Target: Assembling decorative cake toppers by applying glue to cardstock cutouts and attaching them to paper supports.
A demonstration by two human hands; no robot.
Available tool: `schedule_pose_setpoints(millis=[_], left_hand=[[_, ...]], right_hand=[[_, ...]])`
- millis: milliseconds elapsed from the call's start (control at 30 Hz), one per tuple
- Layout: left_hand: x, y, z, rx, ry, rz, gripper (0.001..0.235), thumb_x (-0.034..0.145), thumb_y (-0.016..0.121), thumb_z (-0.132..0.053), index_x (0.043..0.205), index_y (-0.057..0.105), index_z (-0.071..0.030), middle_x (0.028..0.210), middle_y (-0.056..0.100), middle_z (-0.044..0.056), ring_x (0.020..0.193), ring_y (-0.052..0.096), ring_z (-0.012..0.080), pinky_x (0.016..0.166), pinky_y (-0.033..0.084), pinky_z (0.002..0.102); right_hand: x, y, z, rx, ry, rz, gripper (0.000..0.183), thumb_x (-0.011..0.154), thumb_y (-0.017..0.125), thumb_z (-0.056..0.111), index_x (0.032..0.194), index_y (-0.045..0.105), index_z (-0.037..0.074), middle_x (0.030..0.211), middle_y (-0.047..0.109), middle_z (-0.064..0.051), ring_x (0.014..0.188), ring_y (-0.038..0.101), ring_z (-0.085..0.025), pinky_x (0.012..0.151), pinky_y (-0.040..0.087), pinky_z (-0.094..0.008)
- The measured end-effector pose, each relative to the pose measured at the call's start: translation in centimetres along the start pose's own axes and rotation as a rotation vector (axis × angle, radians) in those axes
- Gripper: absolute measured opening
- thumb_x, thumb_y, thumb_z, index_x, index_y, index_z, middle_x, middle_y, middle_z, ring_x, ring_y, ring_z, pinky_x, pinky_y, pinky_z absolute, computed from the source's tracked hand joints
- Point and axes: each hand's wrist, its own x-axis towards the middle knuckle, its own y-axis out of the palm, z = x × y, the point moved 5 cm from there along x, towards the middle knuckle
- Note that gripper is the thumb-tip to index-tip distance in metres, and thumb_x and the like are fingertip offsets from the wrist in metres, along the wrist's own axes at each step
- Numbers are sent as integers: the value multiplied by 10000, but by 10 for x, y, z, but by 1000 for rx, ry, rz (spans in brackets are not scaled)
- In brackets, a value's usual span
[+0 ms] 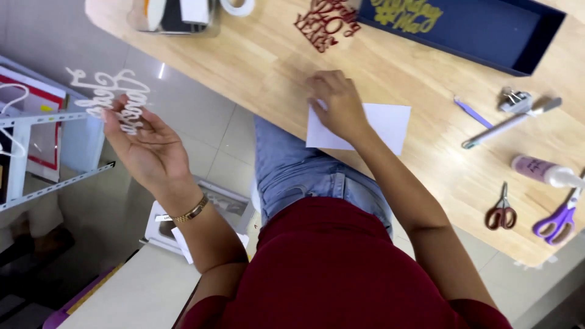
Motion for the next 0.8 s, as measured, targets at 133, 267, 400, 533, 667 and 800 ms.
schedule_pose_setpoints(millis=[133, 267, 400, 533, 667, 800], left_hand=[[5, -25, -13, -115, 14, 61, 303, 984, 701, -128, 1238, 653, 30, 1104, 757, 149, 899, 768, 202, 856, 677, 298], [16, -61, -14, -122, -68, -66, 235, 956, 715, -58, 1173, 658, 12, 1110, 744, 137, 977, 732, 163, 876, 646, 257], [48, -98, -3, -45, -203, 6, 263, 1022, 697, -204, 1252, 697, -77, 1061, 779, 52, 873, 752, 132, 815, 654, 241], [82, -105, 16, -95, -458, 214, 314, 1029, 682, -309, 1217, 761, -70, 1291, 776, 58, 1148, 761, 102, 996, 659, 197], [100, -84, 63, 4, -547, 351, 280, 1068, 619, -305, 1231, 735, -109, 1301, 759, 0, 1195, 730, 50, 1093, 612, 169], [113, -68, 73, 186, -474, 578, 238, 1155, 481, -286, 1262, 672, -194, 1322, 713, -128, 1300, 653, -60, 1310, 503, 115]], right_hand=[[23, 60, 33, -143, -63, 167, 568, 872, 767, 197, 1406, 572, 180, 1515, 465, -143, 1404, 414, -383, 1052, 400, -555], [12, 75, 44, -154, -37, 100, 419, 1032, 641, 345, 1389, 610, 128, 1532, 495, -169, 1418, 443, -410, 1111, 376, -552], [-25, 37, 37, -255, 50, 89, 472, 988, 702, 309, 1433, 570, 226, 1601, 401, -103, 1487, 394, -372, 1163, 386, -531], [-81, -19, 15, -326, 230, 4, 524, 971, 785, 252, 1442, 557, 221, 1604, 395, -93, 1490, 379, -388, 1175, 412, -554], [-152, -48, -17, -362, 474, -128, 426, 1052, 668, 277, 1462, 554, 242, 1632, 381, -95, 1521, 363, -409, 1200, 374, -581], [-205, -68, -31, -405, 694, -347, 414, 1011, 686, 218, 1412, 580, 205, 1601, 414, -104, 1495, 355, -442, 1182, 366, -599]])
